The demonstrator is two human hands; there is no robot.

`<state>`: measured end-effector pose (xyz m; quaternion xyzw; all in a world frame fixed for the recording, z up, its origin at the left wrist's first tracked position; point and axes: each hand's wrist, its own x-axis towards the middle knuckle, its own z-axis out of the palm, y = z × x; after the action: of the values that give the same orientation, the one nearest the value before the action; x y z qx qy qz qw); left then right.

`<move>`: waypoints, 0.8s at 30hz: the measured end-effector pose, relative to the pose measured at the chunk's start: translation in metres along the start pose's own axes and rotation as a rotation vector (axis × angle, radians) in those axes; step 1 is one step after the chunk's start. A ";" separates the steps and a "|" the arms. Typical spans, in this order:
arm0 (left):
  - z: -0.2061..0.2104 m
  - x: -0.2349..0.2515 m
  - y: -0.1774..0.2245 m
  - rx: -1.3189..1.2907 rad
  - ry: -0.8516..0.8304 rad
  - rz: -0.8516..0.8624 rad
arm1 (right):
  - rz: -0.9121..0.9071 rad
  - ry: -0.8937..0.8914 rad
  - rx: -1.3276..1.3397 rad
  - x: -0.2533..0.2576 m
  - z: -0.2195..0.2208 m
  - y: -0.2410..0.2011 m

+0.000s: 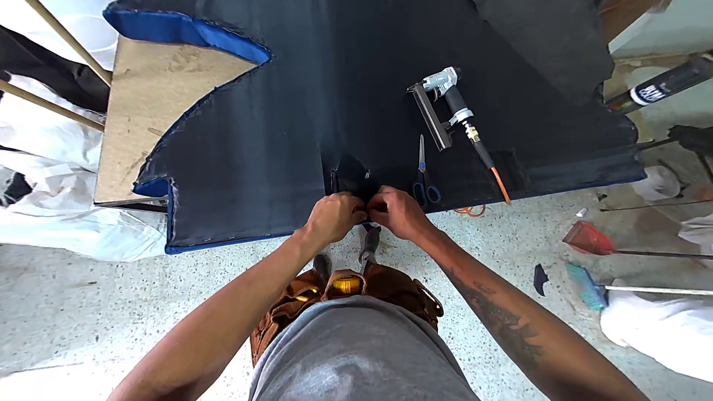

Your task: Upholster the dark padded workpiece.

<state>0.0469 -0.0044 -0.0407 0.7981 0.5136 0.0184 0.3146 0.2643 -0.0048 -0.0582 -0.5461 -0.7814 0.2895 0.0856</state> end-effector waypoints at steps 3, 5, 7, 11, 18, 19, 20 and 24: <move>0.003 0.004 0.003 0.025 0.014 -0.042 | 0.004 -0.115 0.003 0.005 -0.011 -0.002; 0.003 0.005 0.004 0.010 0.015 -0.066 | 0.003 -0.185 -0.034 0.009 -0.017 -0.006; 0.005 0.005 0.003 -0.018 0.025 -0.085 | 0.000 -0.162 -0.084 0.008 -0.016 -0.010; 0.014 -0.002 0.002 -0.031 0.170 0.006 | -0.094 0.041 -0.077 -0.004 -0.003 -0.009; 0.039 -0.046 0.011 0.283 0.327 0.214 | -0.116 0.277 -0.114 -0.053 0.019 -0.015; 0.039 -0.056 0.015 0.318 0.247 0.175 | -0.110 0.268 -0.132 -0.059 0.020 -0.016; 0.040 -0.063 0.020 0.332 0.163 0.131 | -0.102 0.254 -0.147 -0.063 0.020 -0.017; 0.040 -0.074 0.034 0.289 -0.123 -0.048 | -0.071 0.130 -0.086 -0.062 0.002 -0.014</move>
<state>0.0541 -0.0944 -0.0333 0.8222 0.5094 -0.1122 0.2278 0.2764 -0.0649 -0.0411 -0.5389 -0.8048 0.2163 0.1228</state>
